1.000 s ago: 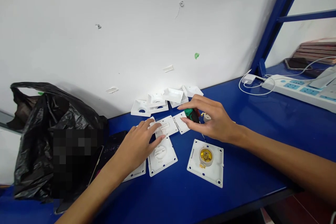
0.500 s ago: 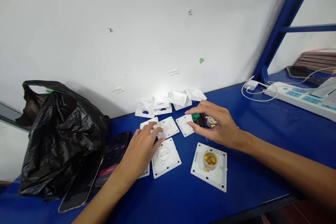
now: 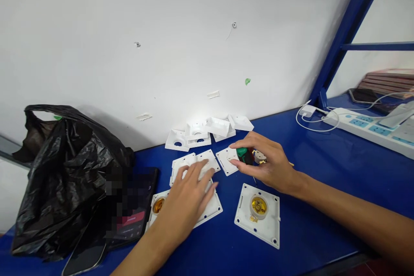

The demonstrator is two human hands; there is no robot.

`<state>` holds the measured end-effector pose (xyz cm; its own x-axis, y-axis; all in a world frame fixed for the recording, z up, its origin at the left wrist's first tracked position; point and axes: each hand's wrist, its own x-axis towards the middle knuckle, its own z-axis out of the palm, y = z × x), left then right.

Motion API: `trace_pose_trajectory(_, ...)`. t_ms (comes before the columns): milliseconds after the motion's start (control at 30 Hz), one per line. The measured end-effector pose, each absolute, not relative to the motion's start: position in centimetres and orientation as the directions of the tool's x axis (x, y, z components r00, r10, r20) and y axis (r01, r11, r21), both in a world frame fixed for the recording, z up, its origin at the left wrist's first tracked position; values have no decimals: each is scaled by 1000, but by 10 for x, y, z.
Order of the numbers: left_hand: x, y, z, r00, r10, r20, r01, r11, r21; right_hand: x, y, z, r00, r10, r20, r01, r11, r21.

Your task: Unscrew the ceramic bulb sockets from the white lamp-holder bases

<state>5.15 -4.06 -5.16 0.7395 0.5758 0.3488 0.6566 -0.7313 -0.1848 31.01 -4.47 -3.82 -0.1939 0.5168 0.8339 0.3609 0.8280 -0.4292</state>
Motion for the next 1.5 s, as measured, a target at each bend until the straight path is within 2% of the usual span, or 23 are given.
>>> trace_pose_trajectory(167, 68, -58, -61, 758, 591, 277, 625, -779, -48, 310, -42, -38, -156, 515, 843, 359, 824, -438)
trace_pose_trajectory(300, 65, -57, -65, 771, 590, 240, 609, -793, -8, 310, -42, -39, -119, 509, 852, 365, 821, -439)
trace_pose_trajectory(400, 64, -60, -60, 780, 562, 276, 585, -811, 0, 308, -43, -42, -95, 539, 837, 303, 816, -492)
trace_pose_trajectory(500, 66, -69, -53, 833, 457, 313, 470, -882, 37, 305, -41, -47, -89, 581, 809, 212, 804, -555)
trace_pose_trajectory(600, 69, -79, -50, 917, 298, 267, 279, -954, 106, 306, -39, -49, -50, 592, 804, 223, 792, -569)
trace_pose_trajectory(667, 69, -82, -51, 936, 259, 239, 228, -962, 149, 308, -37, -48, 4, 595, 804, 240, 780, -578)
trace_pose_trajectory(867, 62, -77, -57, 900, 330, 287, 288, -941, 178, 307, -43, -36, 220, 586, 780, 175, 763, -622)
trace_pose_trajectory(933, 61, -74, -58, 884, 340, 321, 292, -938, 188, 305, -48, -32, 243, 586, 773, 180, 756, -630)
trace_pose_trajectory(1033, 60, -70, -62, 871, 336, 358, 282, -939, 196, 302, -54, -31, 198, 562, 803, 223, 772, -595)
trace_pose_trajectory(1233, 58, -68, -65, 858, 357, 369, 283, -929, 240, 301, -58, -40, 55, 549, 834, 196, 813, -548)
trace_pose_trajectory(1400, 58, -71, -62, 853, 397, 339, 312, -908, 280, 301, -60, -41, -118, 460, 880, 246, 872, -423)
trace_pose_trajectory(1500, 57, -72, -61, 840, 440, 318, 349, -886, 305, 301, -60, -37, -107, 428, 897, 260, 883, -390)
